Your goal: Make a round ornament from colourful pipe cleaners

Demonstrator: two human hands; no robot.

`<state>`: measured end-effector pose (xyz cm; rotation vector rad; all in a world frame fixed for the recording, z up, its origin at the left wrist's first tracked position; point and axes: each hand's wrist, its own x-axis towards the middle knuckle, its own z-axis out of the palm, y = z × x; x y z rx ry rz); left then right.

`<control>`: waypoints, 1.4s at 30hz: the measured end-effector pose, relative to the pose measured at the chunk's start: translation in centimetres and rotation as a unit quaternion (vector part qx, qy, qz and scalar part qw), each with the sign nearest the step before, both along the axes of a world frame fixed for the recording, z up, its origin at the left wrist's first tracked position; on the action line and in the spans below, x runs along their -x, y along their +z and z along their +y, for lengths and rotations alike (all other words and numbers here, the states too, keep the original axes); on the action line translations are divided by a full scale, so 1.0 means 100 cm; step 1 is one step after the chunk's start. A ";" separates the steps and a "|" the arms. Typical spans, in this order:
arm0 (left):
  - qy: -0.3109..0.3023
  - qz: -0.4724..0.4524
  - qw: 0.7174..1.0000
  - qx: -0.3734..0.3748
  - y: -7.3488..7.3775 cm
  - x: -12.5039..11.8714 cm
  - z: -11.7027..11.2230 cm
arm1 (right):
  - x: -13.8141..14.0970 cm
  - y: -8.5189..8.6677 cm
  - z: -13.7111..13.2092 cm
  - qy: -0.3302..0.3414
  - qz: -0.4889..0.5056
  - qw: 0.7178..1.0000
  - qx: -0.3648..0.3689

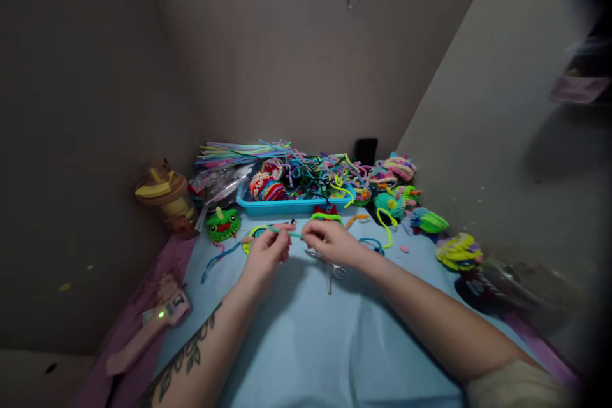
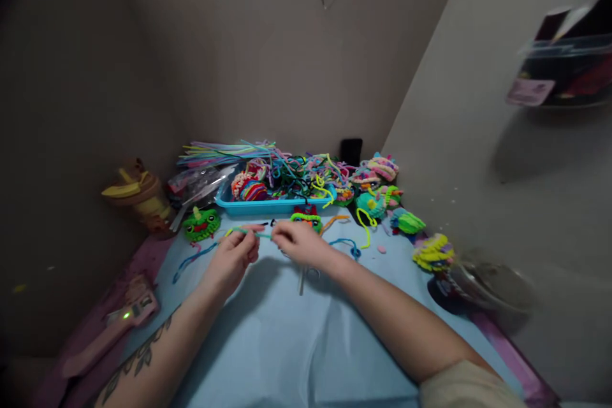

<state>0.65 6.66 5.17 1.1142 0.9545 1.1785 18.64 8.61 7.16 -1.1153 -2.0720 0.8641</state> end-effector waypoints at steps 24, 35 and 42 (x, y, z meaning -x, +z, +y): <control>0.031 0.746 0.665 -0.020 -0.006 0.100 0.030 | -0.070 -0.052 -0.002 -0.158 -0.301 0.939 0.051; 0.171 0.456 0.858 -0.161 0.101 0.058 0.019 | -0.067 0.054 0.009 -0.186 0.025 0.974 -0.128; -0.033 -0.062 0.997 -0.011 0.099 -0.031 0.053 | 0.003 0.060 0.021 -0.065 0.432 0.899 -0.021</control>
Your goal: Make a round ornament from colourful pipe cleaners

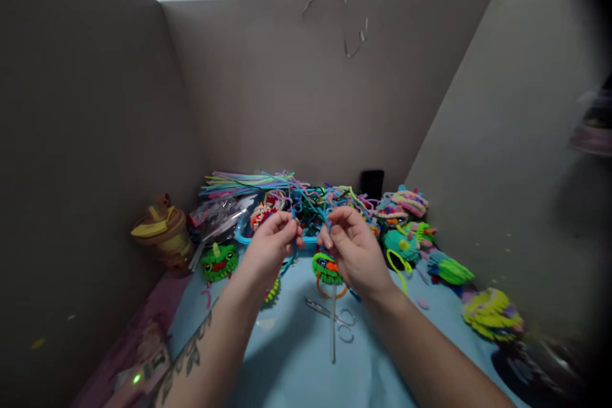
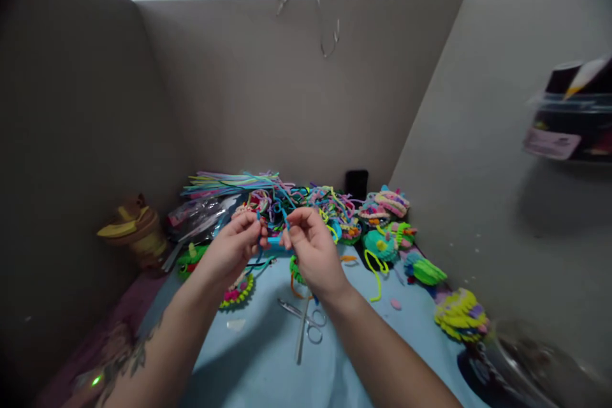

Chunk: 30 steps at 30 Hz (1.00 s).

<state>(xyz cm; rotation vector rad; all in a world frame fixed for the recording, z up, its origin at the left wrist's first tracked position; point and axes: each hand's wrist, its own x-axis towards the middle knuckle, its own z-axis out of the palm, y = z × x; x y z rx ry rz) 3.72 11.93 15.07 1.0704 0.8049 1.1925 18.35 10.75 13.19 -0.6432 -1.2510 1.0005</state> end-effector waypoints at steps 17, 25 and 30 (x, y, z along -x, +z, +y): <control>-0.016 -0.025 0.998 0.053 -0.030 -0.005 0.013 | 0.000 -0.022 0.016 0.047 -0.112 0.989 0.078; 0.038 -0.080 0.995 0.056 -0.039 -0.003 0.022 | 0.000 -0.025 0.019 0.070 -0.133 0.983 0.103; 0.119 -0.108 0.986 0.048 -0.051 0.001 0.035 | -0.005 -0.017 0.015 0.178 -0.241 0.949 0.100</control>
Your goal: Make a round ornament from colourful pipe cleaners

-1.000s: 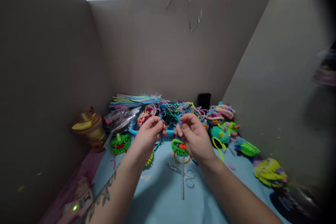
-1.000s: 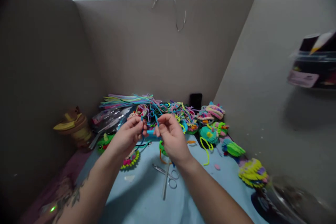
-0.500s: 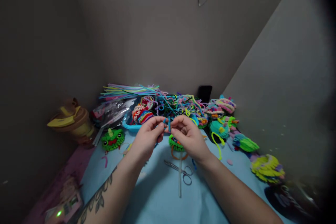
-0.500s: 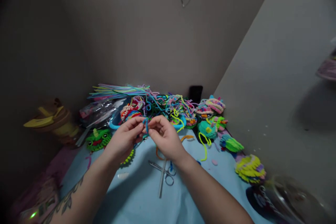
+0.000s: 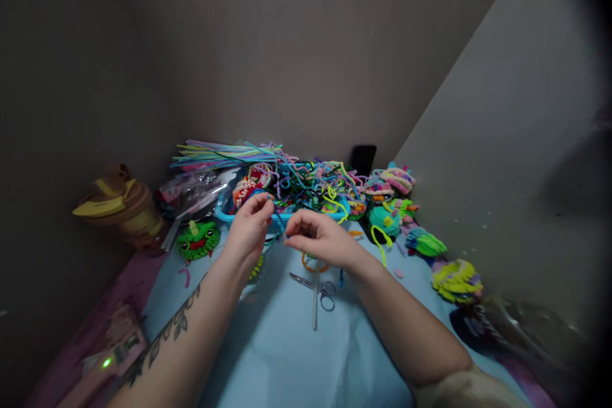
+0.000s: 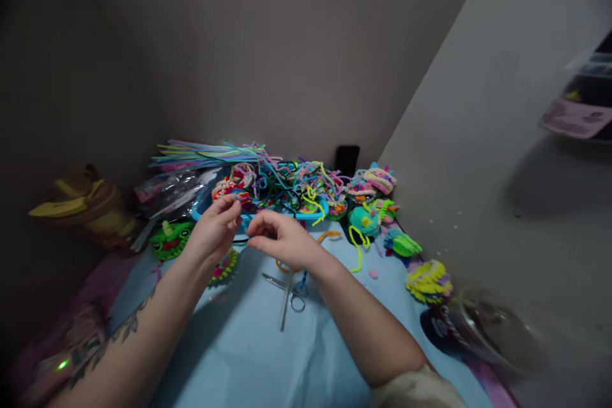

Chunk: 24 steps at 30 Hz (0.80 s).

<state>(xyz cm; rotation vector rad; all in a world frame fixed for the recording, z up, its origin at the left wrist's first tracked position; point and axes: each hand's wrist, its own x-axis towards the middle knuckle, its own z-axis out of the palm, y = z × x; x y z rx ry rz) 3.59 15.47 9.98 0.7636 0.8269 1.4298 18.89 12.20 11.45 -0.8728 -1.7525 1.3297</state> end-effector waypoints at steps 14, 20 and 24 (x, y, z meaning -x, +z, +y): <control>-0.111 -0.014 0.991 0.078 0.007 -0.003 -0.015 | 0.005 -0.003 0.001 -0.085 0.036 0.995 -0.026; -0.145 -0.028 0.987 0.067 -0.006 -0.019 -0.020 | 0.010 -0.018 0.008 -0.098 0.024 0.995 -0.021; -0.090 -0.052 0.989 0.106 -0.005 -0.012 -0.012 | 0.006 -0.021 0.011 -0.112 -0.035 0.992 -0.055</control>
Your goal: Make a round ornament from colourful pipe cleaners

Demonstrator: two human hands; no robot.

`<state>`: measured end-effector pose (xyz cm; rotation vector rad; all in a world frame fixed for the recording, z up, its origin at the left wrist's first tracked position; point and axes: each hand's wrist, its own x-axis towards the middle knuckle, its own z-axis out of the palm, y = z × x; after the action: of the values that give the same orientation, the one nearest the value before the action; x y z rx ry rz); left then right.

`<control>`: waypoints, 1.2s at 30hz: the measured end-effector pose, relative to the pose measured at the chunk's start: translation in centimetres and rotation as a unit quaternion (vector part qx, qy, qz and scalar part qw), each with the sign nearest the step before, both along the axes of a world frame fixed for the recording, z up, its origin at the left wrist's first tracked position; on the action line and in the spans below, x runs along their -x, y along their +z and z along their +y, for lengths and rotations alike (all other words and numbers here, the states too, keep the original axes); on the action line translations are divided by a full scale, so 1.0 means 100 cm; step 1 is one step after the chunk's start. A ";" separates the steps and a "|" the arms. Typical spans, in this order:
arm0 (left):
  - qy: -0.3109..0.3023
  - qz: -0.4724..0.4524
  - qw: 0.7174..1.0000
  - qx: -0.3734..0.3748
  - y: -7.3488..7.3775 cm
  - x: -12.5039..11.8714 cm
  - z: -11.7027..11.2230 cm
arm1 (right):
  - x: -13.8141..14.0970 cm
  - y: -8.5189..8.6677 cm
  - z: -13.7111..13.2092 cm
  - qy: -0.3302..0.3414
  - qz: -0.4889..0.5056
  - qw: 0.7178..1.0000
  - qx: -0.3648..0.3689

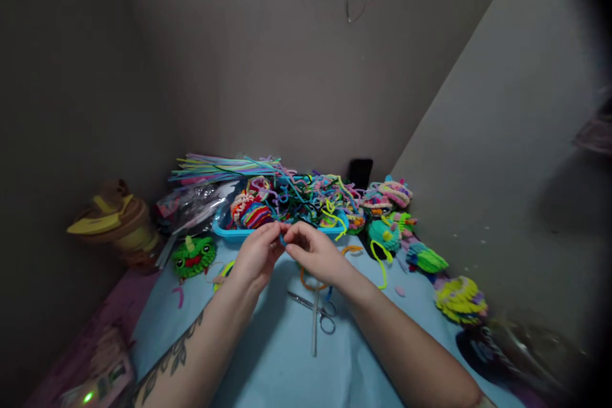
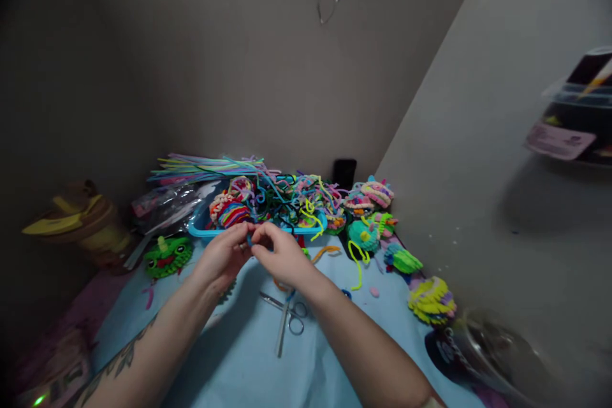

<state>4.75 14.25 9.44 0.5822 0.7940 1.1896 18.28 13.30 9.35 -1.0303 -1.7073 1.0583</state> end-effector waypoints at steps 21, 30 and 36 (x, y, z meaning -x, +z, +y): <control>0.117 -0.141 0.983 -0.009 0.043 0.064 0.016 | -0.011 -0.002 0.137 -0.195 -0.323 0.908 -0.180; 0.060 -0.079 0.994 -0.048 0.039 0.058 0.012 | -0.008 0.005 0.153 -0.012 -0.419 0.897 -0.137; 0.083 0.237 0.947 -0.200 0.027 0.040 0.013 | 0.000 0.003 0.105 -0.045 -0.341 0.888 -0.304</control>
<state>0.72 15.51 12.17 1.1864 1.0258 1.4003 18.31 23.79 9.69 -1.0956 -2.3019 0.0236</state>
